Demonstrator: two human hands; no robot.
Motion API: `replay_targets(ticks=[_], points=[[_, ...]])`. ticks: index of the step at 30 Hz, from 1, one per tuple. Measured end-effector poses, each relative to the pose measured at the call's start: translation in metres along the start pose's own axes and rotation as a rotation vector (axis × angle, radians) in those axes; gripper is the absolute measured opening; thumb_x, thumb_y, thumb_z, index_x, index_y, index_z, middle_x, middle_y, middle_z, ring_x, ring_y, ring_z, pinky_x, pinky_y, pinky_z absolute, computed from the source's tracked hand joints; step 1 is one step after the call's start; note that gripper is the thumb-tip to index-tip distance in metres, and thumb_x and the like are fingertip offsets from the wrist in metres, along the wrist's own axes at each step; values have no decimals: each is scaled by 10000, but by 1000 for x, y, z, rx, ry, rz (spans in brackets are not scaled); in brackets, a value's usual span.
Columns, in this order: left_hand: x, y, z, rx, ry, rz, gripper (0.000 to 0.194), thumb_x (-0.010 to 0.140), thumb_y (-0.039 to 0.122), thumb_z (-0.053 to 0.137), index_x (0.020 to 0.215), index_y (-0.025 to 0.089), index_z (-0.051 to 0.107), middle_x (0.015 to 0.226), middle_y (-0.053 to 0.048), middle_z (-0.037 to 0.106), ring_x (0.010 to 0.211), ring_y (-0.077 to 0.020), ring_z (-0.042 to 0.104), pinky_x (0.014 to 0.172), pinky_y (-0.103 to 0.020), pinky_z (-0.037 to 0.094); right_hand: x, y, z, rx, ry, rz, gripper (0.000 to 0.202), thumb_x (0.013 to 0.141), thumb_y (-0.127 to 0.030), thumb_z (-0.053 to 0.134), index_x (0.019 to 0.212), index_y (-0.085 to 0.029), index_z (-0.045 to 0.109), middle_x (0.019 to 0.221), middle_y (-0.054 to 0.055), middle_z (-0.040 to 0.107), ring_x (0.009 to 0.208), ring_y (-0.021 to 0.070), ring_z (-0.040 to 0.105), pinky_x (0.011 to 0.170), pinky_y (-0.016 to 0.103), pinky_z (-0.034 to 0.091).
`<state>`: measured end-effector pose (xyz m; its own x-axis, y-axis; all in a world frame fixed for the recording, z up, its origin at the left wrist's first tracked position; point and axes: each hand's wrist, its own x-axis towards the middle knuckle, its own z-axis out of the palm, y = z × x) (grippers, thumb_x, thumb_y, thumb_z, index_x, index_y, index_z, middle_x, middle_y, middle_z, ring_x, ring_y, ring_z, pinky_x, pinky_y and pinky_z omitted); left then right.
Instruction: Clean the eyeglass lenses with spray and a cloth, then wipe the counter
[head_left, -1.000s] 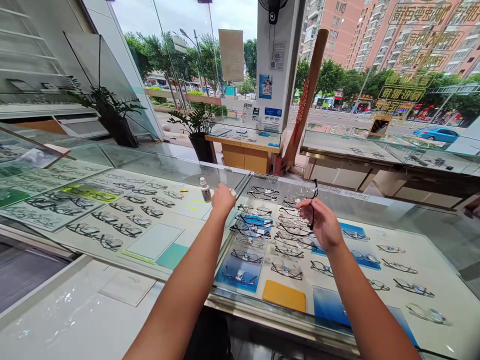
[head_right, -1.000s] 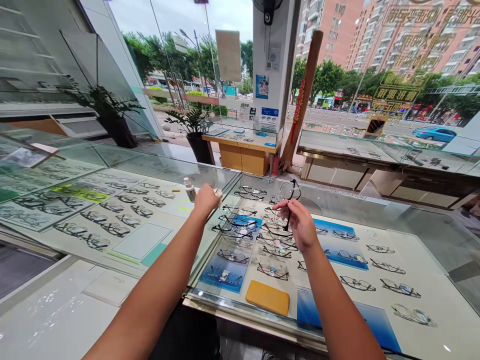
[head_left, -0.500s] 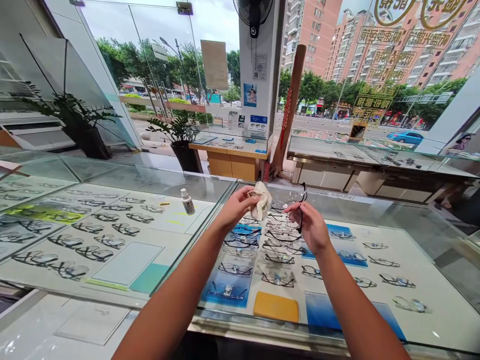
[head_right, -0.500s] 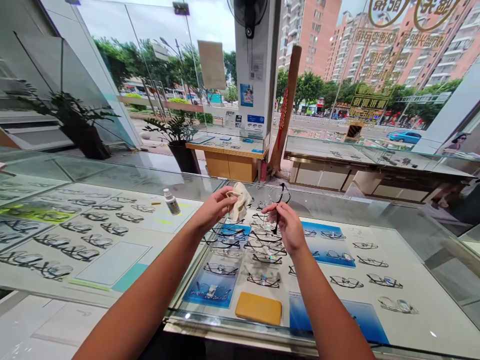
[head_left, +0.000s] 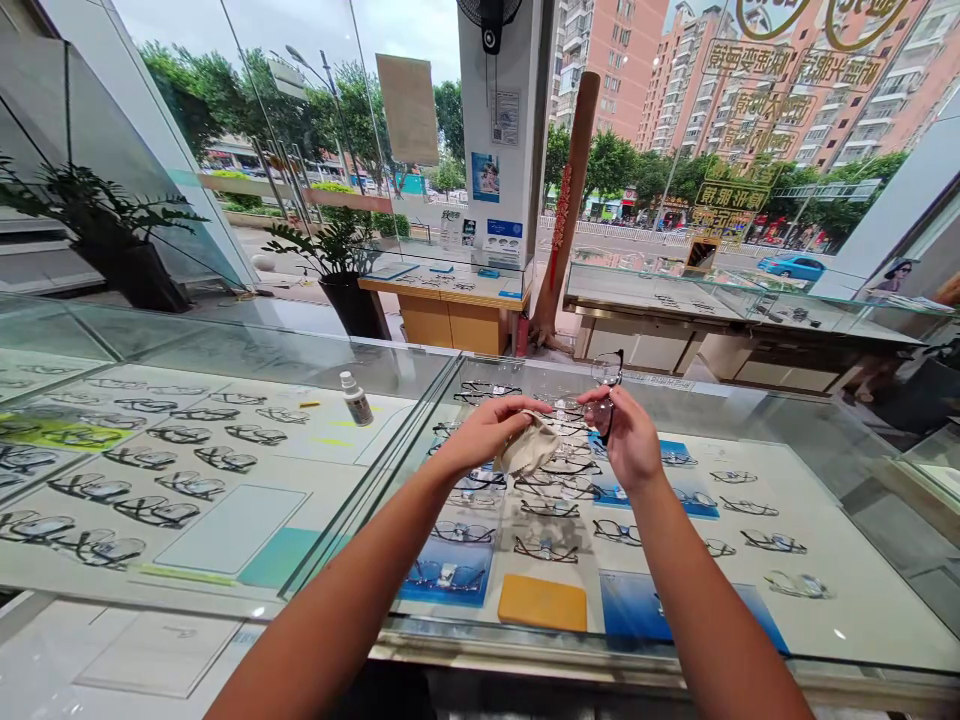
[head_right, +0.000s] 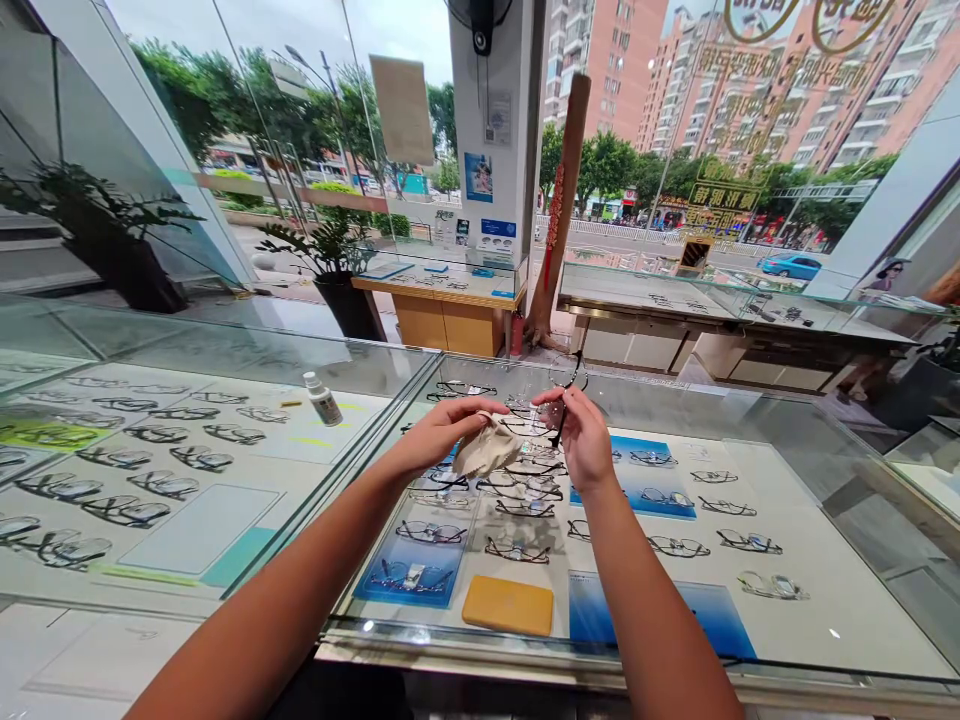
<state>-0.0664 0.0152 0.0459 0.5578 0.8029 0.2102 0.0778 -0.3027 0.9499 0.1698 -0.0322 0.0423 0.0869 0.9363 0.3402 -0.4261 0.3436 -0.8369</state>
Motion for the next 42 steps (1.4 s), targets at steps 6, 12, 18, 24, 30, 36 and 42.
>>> replay_targets(ticks=[6, 12, 18, 24, 30, 36, 42], points=[[-1, 0, 4, -177, 83, 36, 287, 850, 416, 825, 951, 161, 744, 939, -60, 735, 847, -179, 661, 780, -280, 499, -2, -1, 3, -4, -68, 42, 220, 961, -396, 670, 904, -204, 759, 1004, 77, 750, 799, 187, 607, 767, 296, 515], [-1, 3, 6, -190, 136, 113, 345, 860, 477, 818, 934, 161, 701, 874, -34, 693, 776, -149, 611, 737, -262, 472, -5, -2, 7, 33, -165, 41, 223, 962, -417, 679, 890, -220, 755, 982, 68, 746, 948, 237, 656, 917, 352, 531], [0, 0, 8, -74, 115, 70, 348, 897, 494, 759, 938, 164, 656, 793, -2, 632, 691, -123, 538, 654, -241, 392, -7, 0, 9, -12, -262, 23, 233, 981, -410, 660, 908, -225, 781, 972, 78, 756, 1092, 279, 664, 1071, 392, 479], [3, -5, 7, -74, 226, 0, 269, 909, 434, 691, 964, 203, 565, 631, 60, 539, 580, -113, 452, 599, -233, 310, -8, -1, 13, -84, -260, 46, 257, 944, -469, 698, 894, -229, 778, 985, 94, 767, 1215, 313, 639, 1187, 434, 403], [4, -3, 7, -162, 282, 7, 256, 842, 338, 701, 995, 230, 527, 692, 73, 506, 592, -98, 446, 563, -201, 333, -9, 0, 12, -81, -297, 54, 244, 965, -444, 684, 905, -229, 783, 974, 93, 765, 1253, 315, 621, 1188, 431, 383], [3, 3, 8, -284, 332, -106, 364, 771, 396, 758, 1032, 227, 570, 804, 43, 566, 678, -106, 533, 585, -200, 435, -10, 4, 13, -142, -368, 49, 253, 982, -443, 665, 922, -227, 783, 980, 91, 764, 1298, 334, 590, 1196, 456, 343], [2, 4, 9, -389, 237, -143, 443, 768, 447, 825, 1054, 222, 573, 823, 24, 607, 734, -128, 597, 640, -238, 505, -11, 9, 20, -166, -329, 91, 297, 936, -509, 722, 866, -223, 766, 945, 74, 753, 1165, 310, 638, 1120, 404, 404]])
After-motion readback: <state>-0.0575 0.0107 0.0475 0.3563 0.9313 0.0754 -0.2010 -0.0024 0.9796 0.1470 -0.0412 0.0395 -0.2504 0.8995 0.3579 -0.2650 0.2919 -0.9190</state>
